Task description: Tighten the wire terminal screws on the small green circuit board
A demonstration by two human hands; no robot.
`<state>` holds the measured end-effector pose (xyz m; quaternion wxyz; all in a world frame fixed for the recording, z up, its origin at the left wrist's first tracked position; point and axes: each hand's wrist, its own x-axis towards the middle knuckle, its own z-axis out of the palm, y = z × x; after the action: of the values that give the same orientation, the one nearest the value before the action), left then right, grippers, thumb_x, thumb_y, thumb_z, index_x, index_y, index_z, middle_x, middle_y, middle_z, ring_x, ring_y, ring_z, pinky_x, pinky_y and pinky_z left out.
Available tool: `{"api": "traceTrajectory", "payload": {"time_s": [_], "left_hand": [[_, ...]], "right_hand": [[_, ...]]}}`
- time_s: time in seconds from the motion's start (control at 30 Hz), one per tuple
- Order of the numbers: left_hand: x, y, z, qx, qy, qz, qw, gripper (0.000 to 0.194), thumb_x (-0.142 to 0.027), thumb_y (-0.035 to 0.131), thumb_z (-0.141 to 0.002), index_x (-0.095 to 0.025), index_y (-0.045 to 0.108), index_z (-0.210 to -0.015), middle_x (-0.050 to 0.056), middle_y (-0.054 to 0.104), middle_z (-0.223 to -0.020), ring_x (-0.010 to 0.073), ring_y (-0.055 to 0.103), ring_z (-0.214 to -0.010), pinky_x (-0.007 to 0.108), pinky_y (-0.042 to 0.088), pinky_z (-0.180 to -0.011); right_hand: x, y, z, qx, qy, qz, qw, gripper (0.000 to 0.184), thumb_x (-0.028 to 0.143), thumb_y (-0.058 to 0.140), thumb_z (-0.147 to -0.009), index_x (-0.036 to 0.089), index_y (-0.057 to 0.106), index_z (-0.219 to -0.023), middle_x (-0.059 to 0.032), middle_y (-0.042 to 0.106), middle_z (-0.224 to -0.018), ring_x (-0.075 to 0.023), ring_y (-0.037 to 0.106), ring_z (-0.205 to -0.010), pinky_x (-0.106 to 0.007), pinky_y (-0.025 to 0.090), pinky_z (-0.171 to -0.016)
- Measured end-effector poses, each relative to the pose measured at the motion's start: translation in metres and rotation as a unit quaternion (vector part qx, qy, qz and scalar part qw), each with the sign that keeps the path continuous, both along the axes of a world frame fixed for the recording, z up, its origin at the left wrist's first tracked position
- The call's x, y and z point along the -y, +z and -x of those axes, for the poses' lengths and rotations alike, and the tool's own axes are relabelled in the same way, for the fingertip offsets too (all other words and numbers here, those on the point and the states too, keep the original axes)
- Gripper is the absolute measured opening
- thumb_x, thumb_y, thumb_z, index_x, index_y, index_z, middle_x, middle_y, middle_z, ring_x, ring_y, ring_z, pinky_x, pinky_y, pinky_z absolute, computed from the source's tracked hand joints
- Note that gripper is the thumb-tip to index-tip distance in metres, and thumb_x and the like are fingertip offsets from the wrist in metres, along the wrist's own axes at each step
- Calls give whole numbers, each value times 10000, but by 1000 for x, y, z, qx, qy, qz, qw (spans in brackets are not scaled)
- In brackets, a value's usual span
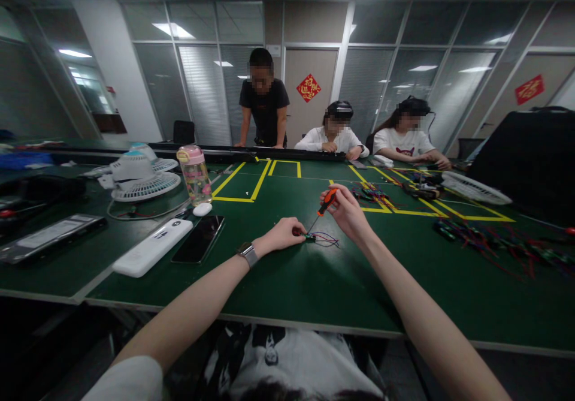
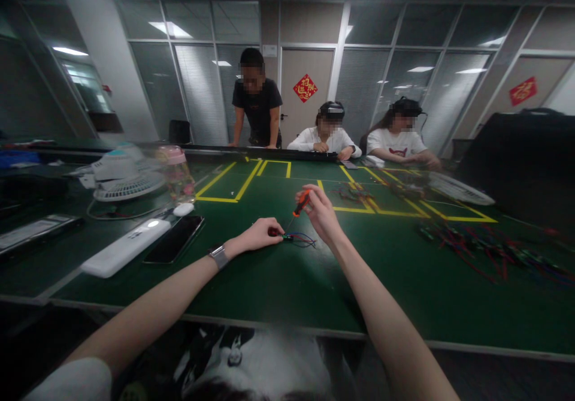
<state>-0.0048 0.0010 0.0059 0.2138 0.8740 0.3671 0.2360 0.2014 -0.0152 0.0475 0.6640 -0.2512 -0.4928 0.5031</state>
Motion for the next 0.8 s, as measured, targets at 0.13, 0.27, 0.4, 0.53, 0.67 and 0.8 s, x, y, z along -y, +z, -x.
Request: {"api": "traceTrajectory", "payload": {"time_s": [0.13, 0.27, 0.4, 0.53, 0.67, 0.8], "left_hand": [[0, 0, 0, 3, 0, 2, 1000, 160, -243, 702, -822, -168, 760, -950, 55, 674, -944, 173, 635, -829, 256, 481, -736], [2, 3, 0, -8, 3, 1, 1000, 155, -240, 703, -823, -168, 760, -948, 57, 678, -954, 177, 635, -838, 259, 479, -745], [3, 4, -1, -12, 3, 1, 1000, 159, -231, 702, -824, -158, 760, -952, 61, 676, -948, 174, 630, -834, 255, 474, -739], [1, 2, -1, -7, 1, 2, 1000, 166, -237, 701, -823, -156, 761, -955, 57, 671, -937, 171, 627, -825, 250, 472, -727], [-1, -1, -1, -6, 3, -4, 1000, 170, -235, 698, -818, -162, 762, -958, 50, 670, -926, 169, 627, -818, 250, 470, -731], [-1, -2, -1, 3, 2, -1, 1000, 162, -240, 705, -814, -165, 761, -946, 48, 671, -925, 168, 627, -813, 250, 474, -724]], "right_hand": [[-1, 0, 2, -18, -9, 8, 1000, 310, 484, 815, -680, 291, 693, -890, 15, 721, -855, -161, 665, -840, -309, 532, -780], [0, 0, 1, -21, -19, 6, 1000, 301, 435, 852, -647, 287, 720, -874, 34, 686, -783, -135, 638, -772, -291, 532, -776], [2, 1, 0, -21, 3, 13, 1000, 360, 427, 833, -681, 309, 721, -1003, 19, 722, -846, -142, 659, -814, -298, 528, -788], [2, 0, 1, -21, 13, 8, 1000, 330, 468, 813, -697, 304, 710, -964, 10, 736, -872, -153, 669, -843, -291, 528, -764], [-1, -2, 2, -12, -14, -4, 1000, 287, 469, 812, -697, 287, 706, -892, 14, 711, -859, -153, 649, -812, -305, 532, -762], [-2, -2, 0, -10, -19, -8, 1000, 271, 425, 826, -684, 280, 726, -889, 22, 681, -828, -143, 628, -774, -317, 532, -795]]}}
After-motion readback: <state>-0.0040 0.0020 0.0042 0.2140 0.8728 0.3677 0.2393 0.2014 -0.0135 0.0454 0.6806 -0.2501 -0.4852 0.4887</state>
